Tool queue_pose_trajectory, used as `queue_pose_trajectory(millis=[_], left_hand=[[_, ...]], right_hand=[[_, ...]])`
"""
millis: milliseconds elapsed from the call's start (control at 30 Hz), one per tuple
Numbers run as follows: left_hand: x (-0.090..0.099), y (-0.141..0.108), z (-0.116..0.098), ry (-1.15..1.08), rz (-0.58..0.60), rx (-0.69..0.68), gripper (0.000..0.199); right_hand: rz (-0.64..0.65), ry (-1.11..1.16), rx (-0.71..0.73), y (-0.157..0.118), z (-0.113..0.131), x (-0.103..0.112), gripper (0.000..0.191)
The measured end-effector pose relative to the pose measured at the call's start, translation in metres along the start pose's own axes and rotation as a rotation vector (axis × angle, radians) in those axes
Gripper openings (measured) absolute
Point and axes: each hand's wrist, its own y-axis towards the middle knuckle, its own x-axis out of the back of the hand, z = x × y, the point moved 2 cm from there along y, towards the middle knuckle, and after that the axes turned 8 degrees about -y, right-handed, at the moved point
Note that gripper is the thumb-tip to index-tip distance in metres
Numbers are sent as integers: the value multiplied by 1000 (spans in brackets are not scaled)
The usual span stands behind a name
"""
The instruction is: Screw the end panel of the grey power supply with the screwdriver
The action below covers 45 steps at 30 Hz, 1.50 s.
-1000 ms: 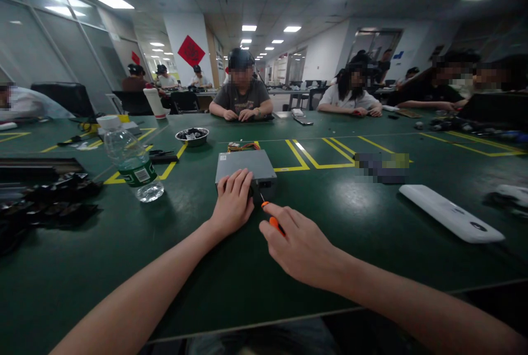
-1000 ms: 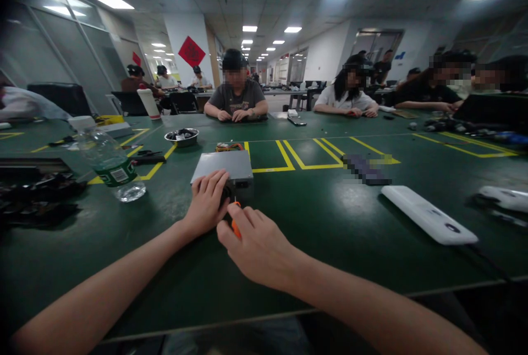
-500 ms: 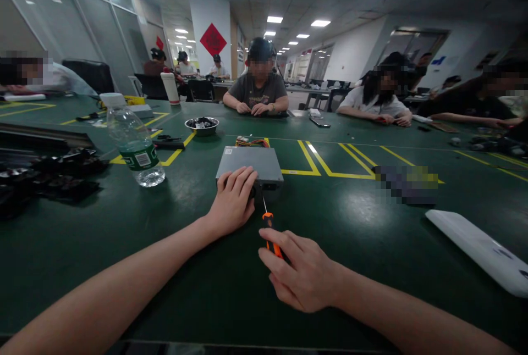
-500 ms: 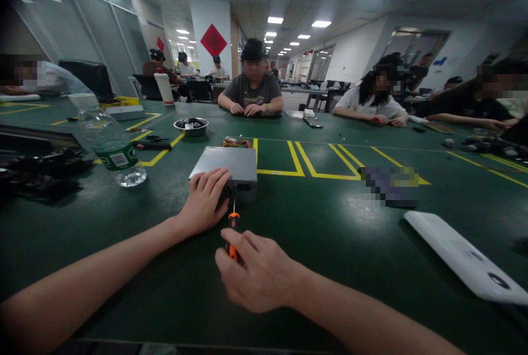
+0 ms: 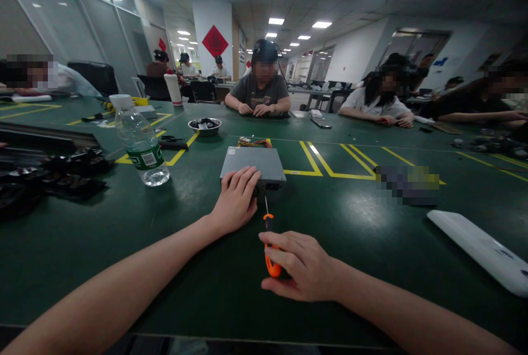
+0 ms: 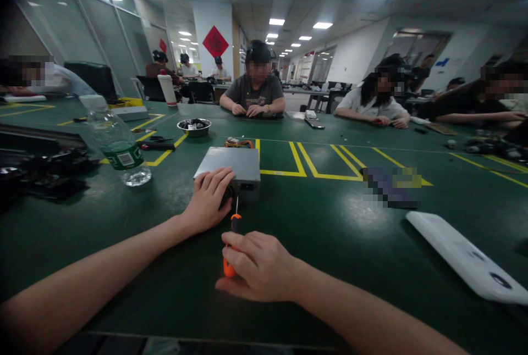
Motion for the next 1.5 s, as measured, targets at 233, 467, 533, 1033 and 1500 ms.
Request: queue_pose_trajectory(millis=[233, 467, 533, 1033, 1500], left_hand=[[-1, -1, 1, -12, -11, -5, 60], [2, -1, 2, -34, 10, -21, 56], [3, -1, 1, -52, 6, -33, 56], [20, 3, 7, -511, -125, 80, 33], [22, 10, 11, -2144, 149, 751, 3]], right_hand=[[107, -106, 110, 5, 4, 4, 27], [76, -82, 93, 1, 6, -4, 15], [44, -53, 69, 1, 6, -5, 15], [65, -135, 96, 0, 2, 0, 18], [83, -79, 75, 0, 2, -5, 20]])
